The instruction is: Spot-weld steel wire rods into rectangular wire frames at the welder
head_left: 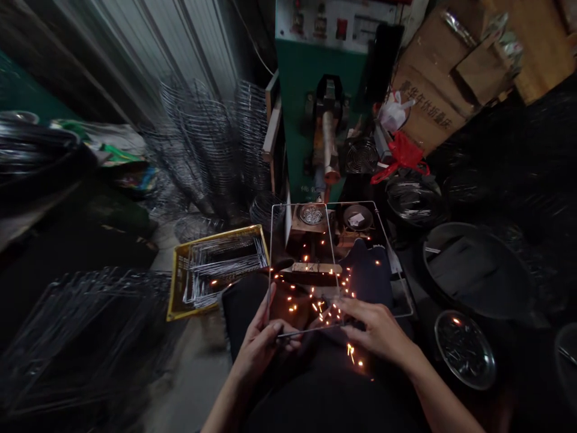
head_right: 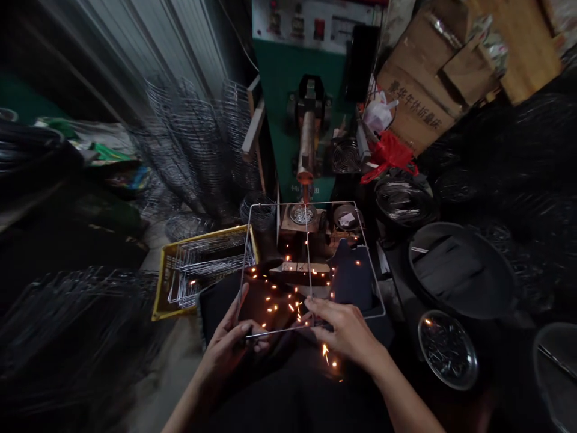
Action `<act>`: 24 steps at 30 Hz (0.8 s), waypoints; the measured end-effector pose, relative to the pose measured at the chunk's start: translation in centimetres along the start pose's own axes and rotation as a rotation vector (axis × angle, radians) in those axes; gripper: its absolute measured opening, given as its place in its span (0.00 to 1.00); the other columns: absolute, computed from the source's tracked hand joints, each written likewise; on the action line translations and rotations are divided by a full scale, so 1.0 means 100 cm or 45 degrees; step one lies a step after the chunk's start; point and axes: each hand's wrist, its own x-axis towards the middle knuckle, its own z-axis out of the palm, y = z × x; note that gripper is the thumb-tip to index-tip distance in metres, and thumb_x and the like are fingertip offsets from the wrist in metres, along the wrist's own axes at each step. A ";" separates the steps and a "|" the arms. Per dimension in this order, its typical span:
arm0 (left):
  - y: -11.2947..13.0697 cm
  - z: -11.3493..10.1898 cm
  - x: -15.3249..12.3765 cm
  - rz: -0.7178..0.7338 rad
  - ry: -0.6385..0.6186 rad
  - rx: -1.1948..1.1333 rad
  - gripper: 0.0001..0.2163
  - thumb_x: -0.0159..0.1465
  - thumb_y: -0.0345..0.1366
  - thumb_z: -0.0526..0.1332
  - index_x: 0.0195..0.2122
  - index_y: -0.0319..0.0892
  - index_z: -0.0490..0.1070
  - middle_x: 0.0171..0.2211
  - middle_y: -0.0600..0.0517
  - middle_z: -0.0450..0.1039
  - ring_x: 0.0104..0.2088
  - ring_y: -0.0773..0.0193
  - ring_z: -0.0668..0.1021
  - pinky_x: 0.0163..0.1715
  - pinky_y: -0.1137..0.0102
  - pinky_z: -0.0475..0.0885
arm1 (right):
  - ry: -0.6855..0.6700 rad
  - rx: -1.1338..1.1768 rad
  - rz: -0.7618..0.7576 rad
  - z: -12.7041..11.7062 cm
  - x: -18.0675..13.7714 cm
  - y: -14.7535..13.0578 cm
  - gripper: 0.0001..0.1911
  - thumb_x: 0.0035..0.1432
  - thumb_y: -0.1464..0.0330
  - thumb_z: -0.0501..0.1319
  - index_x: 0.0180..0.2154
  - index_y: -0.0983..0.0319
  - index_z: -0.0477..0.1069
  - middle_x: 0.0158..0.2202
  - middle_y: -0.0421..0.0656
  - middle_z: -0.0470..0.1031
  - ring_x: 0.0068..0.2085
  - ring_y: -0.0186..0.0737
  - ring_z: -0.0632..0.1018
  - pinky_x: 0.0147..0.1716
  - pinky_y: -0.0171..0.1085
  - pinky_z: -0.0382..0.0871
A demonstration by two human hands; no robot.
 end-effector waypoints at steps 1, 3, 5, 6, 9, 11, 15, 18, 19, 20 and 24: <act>0.001 0.000 0.004 0.016 -0.010 0.010 0.40 0.62 0.37 0.62 0.70 0.46 0.37 0.27 0.48 0.79 0.26 0.58 0.80 0.25 0.70 0.73 | 0.015 -0.002 -0.001 -0.001 0.003 0.002 0.30 0.57 0.72 0.62 0.60 0.49 0.65 0.58 0.38 0.70 0.56 0.44 0.74 0.55 0.41 0.69; 0.005 0.000 0.021 0.068 -0.059 0.044 0.42 0.62 0.36 0.62 0.70 0.46 0.35 0.29 0.47 0.79 0.27 0.58 0.80 0.26 0.70 0.73 | 0.048 -0.019 -0.019 -0.004 0.017 0.009 0.27 0.59 0.71 0.61 0.60 0.51 0.66 0.57 0.39 0.71 0.55 0.43 0.74 0.54 0.41 0.69; 0.015 -0.003 0.050 0.133 -0.129 0.078 0.43 0.62 0.35 0.62 0.70 0.46 0.31 0.31 0.47 0.80 0.28 0.57 0.81 0.26 0.70 0.74 | 0.104 -0.059 -0.025 -0.012 0.041 0.021 0.26 0.60 0.69 0.61 0.60 0.52 0.66 0.56 0.40 0.72 0.54 0.42 0.76 0.53 0.39 0.70; 0.022 -0.004 0.068 0.163 -0.161 0.089 0.44 0.62 0.34 0.62 0.70 0.46 0.30 0.31 0.47 0.80 0.29 0.56 0.82 0.26 0.69 0.74 | 0.137 -0.085 -0.028 -0.017 0.057 0.028 0.27 0.59 0.69 0.61 0.60 0.52 0.65 0.56 0.40 0.72 0.53 0.42 0.76 0.52 0.39 0.70; 0.049 -0.006 0.124 0.234 -0.212 0.099 0.44 0.61 0.32 0.61 0.70 0.46 0.29 0.31 0.47 0.81 0.30 0.55 0.83 0.26 0.70 0.75 | 0.225 -0.168 -0.038 -0.039 0.114 0.049 0.31 0.58 0.66 0.64 0.62 0.54 0.62 0.52 0.41 0.76 0.48 0.42 0.79 0.49 0.39 0.72; 0.068 -0.006 0.159 0.273 -0.229 0.108 0.44 0.61 0.31 0.60 0.70 0.45 0.29 0.32 0.45 0.81 0.31 0.55 0.83 0.27 0.70 0.75 | 0.268 -0.232 -0.041 -0.054 0.152 0.060 0.33 0.56 0.64 0.66 0.62 0.55 0.61 0.47 0.41 0.79 0.44 0.42 0.80 0.46 0.39 0.73; 0.097 -0.003 0.207 0.331 -0.212 0.121 0.42 0.62 0.29 0.58 0.70 0.43 0.29 0.33 0.44 0.81 0.32 0.55 0.83 0.27 0.70 0.76 | 0.373 -0.396 -0.017 -0.077 0.208 0.076 0.35 0.53 0.58 0.68 0.61 0.56 0.63 0.42 0.43 0.80 0.42 0.45 0.80 0.42 0.39 0.73; 0.108 -0.003 0.227 0.345 -0.173 0.107 0.42 0.61 0.29 0.58 0.70 0.43 0.30 0.32 0.45 0.81 0.31 0.55 0.83 0.27 0.71 0.77 | 0.402 -0.451 -0.016 -0.085 0.231 0.083 0.36 0.53 0.56 0.68 0.61 0.56 0.63 0.39 0.42 0.81 0.40 0.46 0.80 0.40 0.39 0.72; 0.110 -0.003 0.232 0.351 -0.162 0.100 0.42 0.61 0.28 0.59 0.70 0.43 0.30 0.32 0.45 0.81 0.31 0.55 0.83 0.26 0.71 0.77 | 0.402 -0.454 -0.017 -0.086 0.237 0.085 0.35 0.53 0.55 0.68 0.60 0.56 0.64 0.38 0.42 0.81 0.39 0.45 0.80 0.39 0.38 0.72; 0.112 -0.004 0.235 0.357 -0.151 0.090 0.42 0.61 0.28 0.59 0.70 0.44 0.32 0.32 0.45 0.81 0.31 0.55 0.83 0.25 0.71 0.77 | 0.401 -0.454 -0.018 -0.087 0.241 0.087 0.35 0.53 0.54 0.68 0.60 0.56 0.64 0.37 0.42 0.81 0.39 0.45 0.80 0.38 0.38 0.72; 0.116 -0.007 0.244 0.361 -0.123 0.062 0.41 0.61 0.28 0.59 0.70 0.44 0.35 0.31 0.44 0.81 0.29 0.56 0.83 0.25 0.71 0.77 | 0.395 -0.411 -0.058 -0.092 0.251 0.097 0.32 0.52 0.55 0.69 0.57 0.56 0.67 0.37 0.41 0.80 0.39 0.45 0.80 0.38 0.37 0.71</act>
